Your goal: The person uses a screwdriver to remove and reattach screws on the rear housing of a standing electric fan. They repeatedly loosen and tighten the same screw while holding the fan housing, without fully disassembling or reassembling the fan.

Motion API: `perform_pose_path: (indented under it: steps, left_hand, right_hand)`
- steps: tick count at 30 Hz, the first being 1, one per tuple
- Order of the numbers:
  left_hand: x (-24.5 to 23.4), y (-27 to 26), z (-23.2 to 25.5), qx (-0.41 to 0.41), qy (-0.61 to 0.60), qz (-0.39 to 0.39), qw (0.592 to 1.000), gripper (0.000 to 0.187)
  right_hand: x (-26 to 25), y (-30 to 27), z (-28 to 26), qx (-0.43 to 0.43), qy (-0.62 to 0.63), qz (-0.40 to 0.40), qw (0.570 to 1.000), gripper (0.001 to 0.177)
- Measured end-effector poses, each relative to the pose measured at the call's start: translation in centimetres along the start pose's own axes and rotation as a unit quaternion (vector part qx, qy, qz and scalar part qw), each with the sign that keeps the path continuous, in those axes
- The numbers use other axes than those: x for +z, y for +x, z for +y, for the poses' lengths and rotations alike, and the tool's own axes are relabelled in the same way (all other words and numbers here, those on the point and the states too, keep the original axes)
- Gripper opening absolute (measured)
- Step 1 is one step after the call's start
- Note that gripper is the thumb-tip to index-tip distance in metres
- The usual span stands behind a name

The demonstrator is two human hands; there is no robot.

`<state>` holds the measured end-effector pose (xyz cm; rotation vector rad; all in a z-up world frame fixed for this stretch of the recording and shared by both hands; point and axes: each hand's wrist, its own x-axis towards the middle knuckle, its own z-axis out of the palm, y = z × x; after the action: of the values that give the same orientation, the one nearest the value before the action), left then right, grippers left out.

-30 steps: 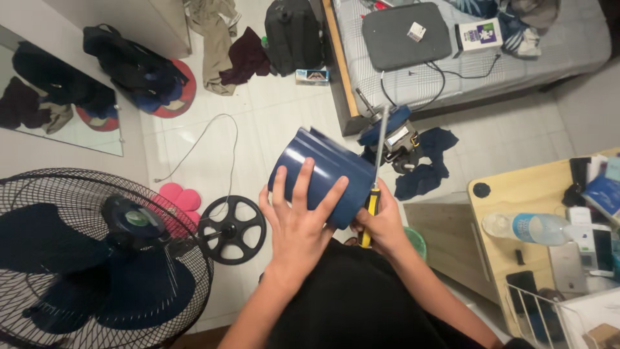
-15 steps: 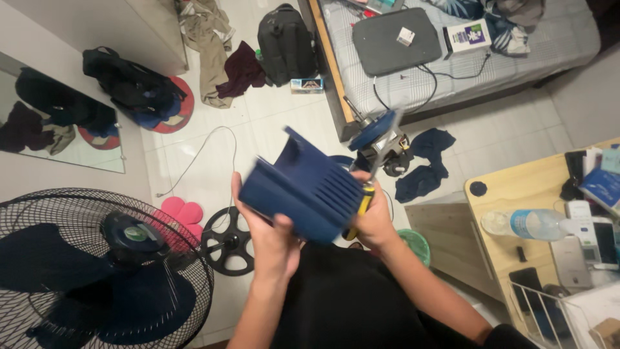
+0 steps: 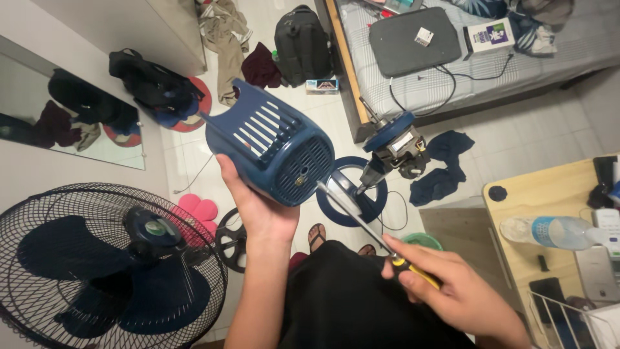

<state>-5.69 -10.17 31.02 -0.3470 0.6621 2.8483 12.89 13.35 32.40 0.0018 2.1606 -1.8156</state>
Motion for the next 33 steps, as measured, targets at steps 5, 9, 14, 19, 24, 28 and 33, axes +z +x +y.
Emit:
perform_pose_path:
  steps: [5,9,14,19,24,28,33]
  left_hand:
    - [0.62,-0.09,-0.08,0.006,0.017,-0.023,1.0,0.076]
    - [0.74,-0.25,-0.16,0.006,0.026,-0.022,0.999,0.077]
    - [0.6,-0.21,-0.19,0.011,0.033,-0.024,0.999,0.08]
    - [0.41,-0.24,-0.42,0.021,0.034,-0.035,0.999,0.081]
    - [0.4,-0.3,-0.56,0.031,0.033,-0.043,0.998,0.082]
    - [0.29,-0.25,-0.71,0.037,0.033,-0.04,0.998,0.081]
    - [-0.23,-0.14,-0.88,0.033,0.03,-0.046,0.998,0.08]
  right_hand:
    - [0.61,0.32,-0.63,-0.004,-0.015,0.001,1.0,0.057]
    - [0.71,0.44,-0.72,-0.002,-0.027,0.002,1.0,0.056]
    - [0.63,0.51,-0.74,-0.008,-0.038,0.001,0.999,0.056]
    - [0.53,0.4,-0.45,-0.013,-0.044,0.004,0.999,0.056]
    - [0.39,0.26,-0.32,-0.008,-0.047,0.011,0.999,0.056]
    - [0.36,0.24,-0.43,-0.022,-0.049,0.009,0.999,0.056]
    - [0.25,0.08,-0.28,-0.007,-0.05,0.007,0.999,0.056]
